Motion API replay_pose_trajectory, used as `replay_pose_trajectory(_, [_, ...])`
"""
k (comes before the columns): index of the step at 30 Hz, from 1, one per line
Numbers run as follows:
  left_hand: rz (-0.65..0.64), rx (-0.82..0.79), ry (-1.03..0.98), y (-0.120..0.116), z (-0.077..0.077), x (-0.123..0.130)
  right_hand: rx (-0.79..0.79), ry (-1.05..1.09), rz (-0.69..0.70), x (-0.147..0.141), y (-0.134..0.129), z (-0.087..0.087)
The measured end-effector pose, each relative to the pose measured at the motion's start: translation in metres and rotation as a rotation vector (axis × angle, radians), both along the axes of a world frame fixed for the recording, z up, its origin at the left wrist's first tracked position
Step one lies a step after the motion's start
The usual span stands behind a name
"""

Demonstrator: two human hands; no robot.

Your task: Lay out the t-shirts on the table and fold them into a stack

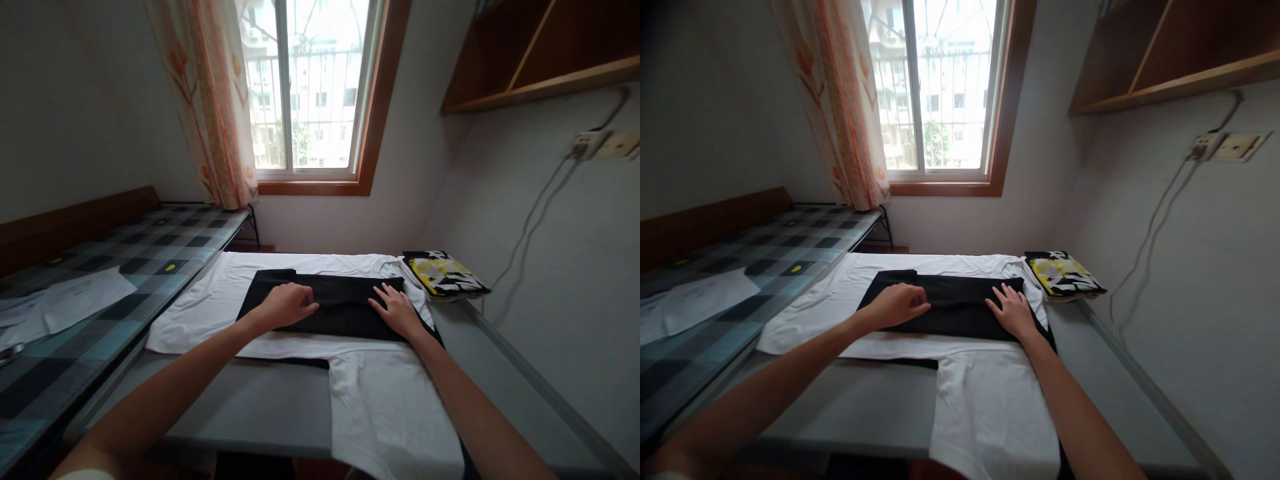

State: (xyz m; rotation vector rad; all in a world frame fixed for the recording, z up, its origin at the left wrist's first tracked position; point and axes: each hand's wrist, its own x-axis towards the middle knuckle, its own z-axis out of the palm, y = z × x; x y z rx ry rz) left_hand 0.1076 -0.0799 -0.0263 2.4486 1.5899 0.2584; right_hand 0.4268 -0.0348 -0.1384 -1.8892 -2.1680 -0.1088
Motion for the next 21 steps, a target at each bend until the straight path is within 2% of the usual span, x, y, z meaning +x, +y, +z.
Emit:
replay_pose_trajectory(3, [0.230, 0.085, 0.025, 0.027, -0.007, -0.035, 0.009, 0.008, 0.001, 0.000, 0.001, -0.001])
replay_pose_trajectory(5, [0.291, 0.061, 0.029, 0.042, -0.015, -0.048, 0.009, 0.008, 0.001, 0.000, 0.001, -0.001])
replay_pose_trajectory(7, [0.309, 0.026, 0.047, 0.050, -0.024, -0.050, 0.005, 0.010, -0.001, 0.000, 0.000, 0.000])
replay_pose_trajectory(11, [0.292, -0.066, 0.117, 0.051, -0.036, -0.034, -0.010, 0.017, -0.004, -0.001, -0.001, 0.002])
replay_pose_trajectory(14, [0.253, -0.126, 0.100, 0.051, -0.039, -0.027, -0.021, 0.019, -0.007, -0.002, -0.002, 0.004])
replay_pose_trajectory(18, [0.263, -0.300, 0.008, 0.057, -0.041, -0.034, -0.014, 0.030, -0.004, -0.001, -0.001, 0.003])
replay_pose_trajectory(21, [0.291, -0.197, 0.052, 0.060, -0.045, -0.038, 0.011, 0.030, 0.005, 0.001, 0.000, 0.000])
